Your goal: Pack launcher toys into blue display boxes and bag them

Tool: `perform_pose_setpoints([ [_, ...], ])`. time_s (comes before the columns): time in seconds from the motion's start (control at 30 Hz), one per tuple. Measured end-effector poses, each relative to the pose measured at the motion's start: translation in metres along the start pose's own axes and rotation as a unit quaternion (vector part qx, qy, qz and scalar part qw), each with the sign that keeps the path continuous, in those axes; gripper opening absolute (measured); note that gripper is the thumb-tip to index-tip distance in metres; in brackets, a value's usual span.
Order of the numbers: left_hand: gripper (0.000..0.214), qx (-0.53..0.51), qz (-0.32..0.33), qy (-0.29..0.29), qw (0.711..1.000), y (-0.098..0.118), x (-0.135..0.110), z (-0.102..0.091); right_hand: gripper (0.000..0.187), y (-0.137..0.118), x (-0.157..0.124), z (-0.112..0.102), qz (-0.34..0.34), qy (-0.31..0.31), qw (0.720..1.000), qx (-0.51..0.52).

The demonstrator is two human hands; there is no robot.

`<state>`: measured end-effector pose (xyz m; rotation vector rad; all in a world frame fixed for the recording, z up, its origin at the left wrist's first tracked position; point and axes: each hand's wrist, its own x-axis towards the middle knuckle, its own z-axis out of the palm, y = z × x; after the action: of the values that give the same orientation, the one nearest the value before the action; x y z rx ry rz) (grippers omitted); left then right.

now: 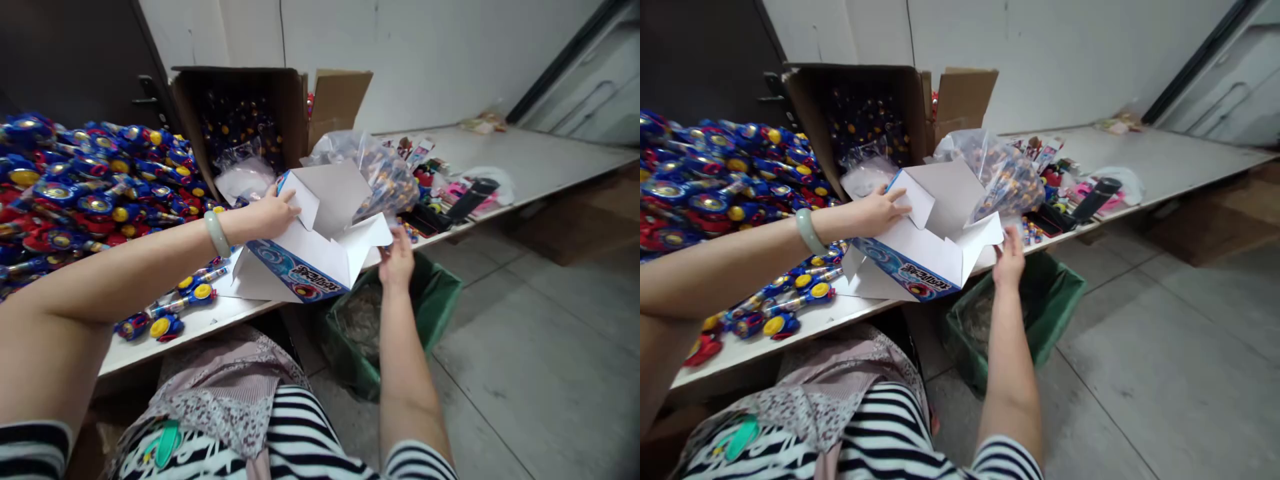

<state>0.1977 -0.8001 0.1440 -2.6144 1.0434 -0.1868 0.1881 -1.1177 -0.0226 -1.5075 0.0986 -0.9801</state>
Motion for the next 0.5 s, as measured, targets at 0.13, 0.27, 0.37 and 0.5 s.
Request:
perform_pose_setpoints([
  [0.13, 0.040, 0.027, -0.010, -0.044, 0.999, 0.017, 0.009, -0.006, 0.037, 0.006, -0.014, 0.068, -0.040, -0.333, 0.938, -0.086],
  [0.27, 0.035, 0.091, -0.012, -0.086, 0.992, 0.018, 0.009, -0.010, 0.012, -0.009, -0.034, 0.105, -0.059, -0.494, 0.851, -0.167],
  [0.37, 0.033, 0.082, 0.018, -0.102, 0.991, 0.005, 0.003, -0.005, 0.029, -0.018, -0.001, 0.096, -0.060, -0.421, 0.889, -0.170],
  [0.5, 0.037, -0.051, -0.008, -0.030, 0.998, -0.012, -0.011, 0.010, 0.065, -0.032, 0.083, 0.086, -0.056, -0.238, 0.948, -0.204],
])
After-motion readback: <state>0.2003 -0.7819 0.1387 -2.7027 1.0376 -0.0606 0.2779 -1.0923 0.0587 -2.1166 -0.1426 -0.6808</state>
